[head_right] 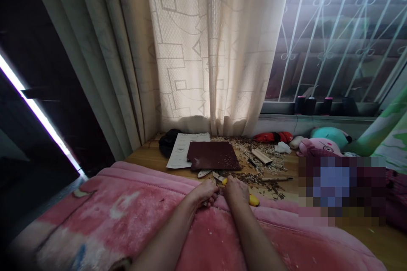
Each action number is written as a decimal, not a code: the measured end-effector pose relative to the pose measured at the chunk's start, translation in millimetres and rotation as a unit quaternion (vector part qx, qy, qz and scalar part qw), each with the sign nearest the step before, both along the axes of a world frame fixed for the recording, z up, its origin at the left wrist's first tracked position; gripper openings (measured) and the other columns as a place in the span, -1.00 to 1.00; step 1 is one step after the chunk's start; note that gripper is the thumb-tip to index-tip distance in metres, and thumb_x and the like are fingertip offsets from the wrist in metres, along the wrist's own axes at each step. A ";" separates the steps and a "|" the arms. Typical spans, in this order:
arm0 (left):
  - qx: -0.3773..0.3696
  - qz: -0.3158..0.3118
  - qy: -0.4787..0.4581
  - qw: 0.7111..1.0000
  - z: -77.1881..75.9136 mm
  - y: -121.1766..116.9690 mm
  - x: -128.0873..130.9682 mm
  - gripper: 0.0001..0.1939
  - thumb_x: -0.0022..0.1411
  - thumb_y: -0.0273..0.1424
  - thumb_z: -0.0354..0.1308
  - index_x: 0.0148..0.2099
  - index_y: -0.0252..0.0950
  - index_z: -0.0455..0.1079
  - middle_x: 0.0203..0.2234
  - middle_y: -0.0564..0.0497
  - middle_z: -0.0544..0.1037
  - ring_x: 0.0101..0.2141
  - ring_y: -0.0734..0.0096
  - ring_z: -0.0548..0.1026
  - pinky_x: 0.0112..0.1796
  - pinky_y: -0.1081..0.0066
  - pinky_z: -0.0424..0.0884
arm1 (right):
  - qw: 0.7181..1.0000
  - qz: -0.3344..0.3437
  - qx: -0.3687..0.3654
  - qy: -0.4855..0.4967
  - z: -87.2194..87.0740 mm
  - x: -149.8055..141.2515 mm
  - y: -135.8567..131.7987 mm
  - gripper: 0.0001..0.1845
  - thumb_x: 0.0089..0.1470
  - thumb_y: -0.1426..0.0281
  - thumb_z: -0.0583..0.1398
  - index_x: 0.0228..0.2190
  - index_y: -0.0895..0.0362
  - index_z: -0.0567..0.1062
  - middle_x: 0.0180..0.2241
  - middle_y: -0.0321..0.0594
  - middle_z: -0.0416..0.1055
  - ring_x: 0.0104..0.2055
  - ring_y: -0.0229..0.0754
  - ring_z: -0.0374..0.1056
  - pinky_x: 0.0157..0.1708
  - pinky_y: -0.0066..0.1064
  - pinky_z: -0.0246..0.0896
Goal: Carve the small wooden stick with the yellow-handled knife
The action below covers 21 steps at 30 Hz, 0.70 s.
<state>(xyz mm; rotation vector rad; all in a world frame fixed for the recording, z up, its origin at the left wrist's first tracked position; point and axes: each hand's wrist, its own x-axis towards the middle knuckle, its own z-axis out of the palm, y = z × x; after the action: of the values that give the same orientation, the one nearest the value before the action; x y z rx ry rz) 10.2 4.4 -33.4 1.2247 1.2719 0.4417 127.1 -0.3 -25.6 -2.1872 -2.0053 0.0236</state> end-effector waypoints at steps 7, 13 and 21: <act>-0.003 -0.008 0.019 1.000 3.3 -1.1 -0.6 -0.82 -0.04 -0.28 -0.06 -0.46 -0.31 0.13 -0.82 0.19 0.15 -0.84 0.69 0.08 -0.76 0.62 0.04 | 1.000 -0.017 0.002 -0.002 2.0 0.2 7.4 -0.76 -0.14 0.41 -0.06 -0.40 0.16 0.33 -0.40 -0.12 0.35 -0.31 -0.20 0.26 -0.38 -0.42 0.03; -0.026 -0.005 0.017 1.000 6.8 -0.7 -0.7 -0.83 -0.02 -0.28 -0.09 -0.46 -0.30 0.13 -0.83 0.21 0.10 -0.83 0.69 0.04 -0.77 0.63 0.02 | 0.999 -0.029 -0.016 0.005 8.7 11.6 11.0 -0.72 -0.14 0.31 -0.05 -0.35 0.17 0.28 -0.40 -0.10 0.34 -0.32 -0.14 0.26 -0.40 -0.39 0.03; -0.036 -0.009 -0.001 0.999 8.4 -1.1 -2.3 -0.81 0.00 -0.29 -0.14 -0.54 -0.30 0.06 -0.81 0.21 0.06 -0.83 0.71 0.02 -0.77 0.64 -0.04 | 1.000 0.014 -0.005 0.001 19.3 19.8 -0.8 -0.76 -0.05 0.34 -0.12 -0.36 0.10 0.27 -0.44 -0.16 0.35 -0.36 -0.17 0.27 -0.45 -0.41 0.00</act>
<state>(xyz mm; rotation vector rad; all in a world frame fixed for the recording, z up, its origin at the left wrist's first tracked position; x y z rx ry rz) 7.9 3.3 -25.0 1.1737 1.2629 0.3807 146.9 -1.1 -6.3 -2.1648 -2.0397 0.0391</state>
